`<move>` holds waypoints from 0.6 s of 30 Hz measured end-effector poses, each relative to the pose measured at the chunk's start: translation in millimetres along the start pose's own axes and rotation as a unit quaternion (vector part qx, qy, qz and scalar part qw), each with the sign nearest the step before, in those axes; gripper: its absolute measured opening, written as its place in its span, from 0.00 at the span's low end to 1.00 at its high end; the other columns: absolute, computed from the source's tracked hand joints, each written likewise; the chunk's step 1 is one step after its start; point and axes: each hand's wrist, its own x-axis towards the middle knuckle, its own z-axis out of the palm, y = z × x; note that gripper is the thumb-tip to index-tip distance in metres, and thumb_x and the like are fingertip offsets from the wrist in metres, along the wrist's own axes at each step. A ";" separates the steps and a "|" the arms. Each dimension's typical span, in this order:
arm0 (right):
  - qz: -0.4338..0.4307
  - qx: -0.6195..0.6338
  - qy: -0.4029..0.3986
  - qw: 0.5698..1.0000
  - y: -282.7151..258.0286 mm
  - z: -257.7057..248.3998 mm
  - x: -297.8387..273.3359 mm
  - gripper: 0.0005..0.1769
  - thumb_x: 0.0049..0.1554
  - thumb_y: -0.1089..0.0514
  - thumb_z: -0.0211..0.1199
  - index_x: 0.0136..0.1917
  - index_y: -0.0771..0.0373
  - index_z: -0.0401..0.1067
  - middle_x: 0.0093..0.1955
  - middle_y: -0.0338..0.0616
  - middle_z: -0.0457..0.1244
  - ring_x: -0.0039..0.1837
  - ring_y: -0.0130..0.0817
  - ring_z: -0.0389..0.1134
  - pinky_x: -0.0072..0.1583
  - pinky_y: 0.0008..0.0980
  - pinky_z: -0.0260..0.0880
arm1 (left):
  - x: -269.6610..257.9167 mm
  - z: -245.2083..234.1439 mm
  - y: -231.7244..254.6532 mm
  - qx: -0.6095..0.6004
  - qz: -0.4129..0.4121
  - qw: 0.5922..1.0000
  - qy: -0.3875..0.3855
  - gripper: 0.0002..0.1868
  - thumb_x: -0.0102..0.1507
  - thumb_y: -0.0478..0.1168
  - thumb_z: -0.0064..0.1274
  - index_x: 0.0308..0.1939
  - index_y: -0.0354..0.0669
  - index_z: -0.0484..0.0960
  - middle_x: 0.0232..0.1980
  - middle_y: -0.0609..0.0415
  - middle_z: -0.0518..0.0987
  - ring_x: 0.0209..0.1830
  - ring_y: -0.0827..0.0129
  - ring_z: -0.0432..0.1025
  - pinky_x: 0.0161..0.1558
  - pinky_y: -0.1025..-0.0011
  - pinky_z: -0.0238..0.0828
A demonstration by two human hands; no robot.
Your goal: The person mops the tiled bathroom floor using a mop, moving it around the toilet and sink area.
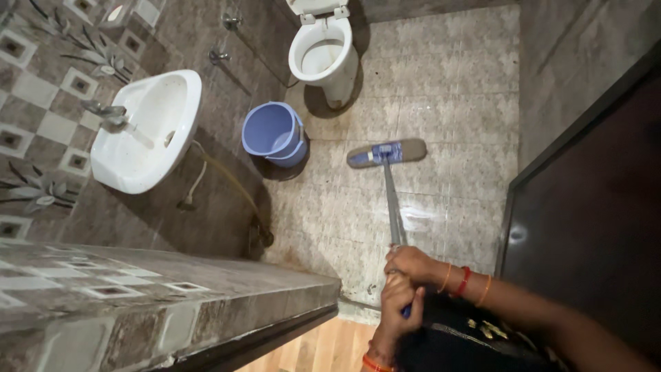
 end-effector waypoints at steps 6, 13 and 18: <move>-0.032 0.046 -0.095 0.994 -93.0 -31.4 7.2 0.05 0.57 0.53 0.64 0.42 0.51 0.80 0.37 0.36 0.70 0.38 0.31 0.72 0.41 0.36 0.71 | -20.3 -23.8 46.0 -0.123 0.124 0.983 0.058 0.16 0.64 0.27 0.56 0.23 0.34 0.69 0.25 0.45 0.73 0.23 0.54 0.70 0.30 0.59 0.65; -0.128 0.098 -0.053 0.985 -120.1 -49.1 -15.5 0.17 0.46 0.50 0.70 0.48 0.57 0.78 0.36 0.36 0.68 0.38 0.39 0.70 0.41 0.38 0.67 | -54.9 6.5 -3.6 -0.099 0.320 0.942 -0.002 0.22 0.56 0.41 0.70 0.17 0.42 0.71 0.19 0.53 0.70 0.16 0.62 0.64 0.25 0.65 0.55; -0.159 0.098 0.050 0.981 -90.5 -46.9 -19.2 0.15 0.47 0.52 0.69 0.45 0.61 0.76 0.33 0.38 0.64 0.34 0.39 0.67 0.37 0.38 0.64 | -26.8 -3.3 24.4 -0.043 0.179 0.979 -0.089 0.19 0.62 0.39 0.67 0.25 0.41 0.71 0.28 0.50 0.70 0.28 0.57 0.68 0.35 0.61 0.62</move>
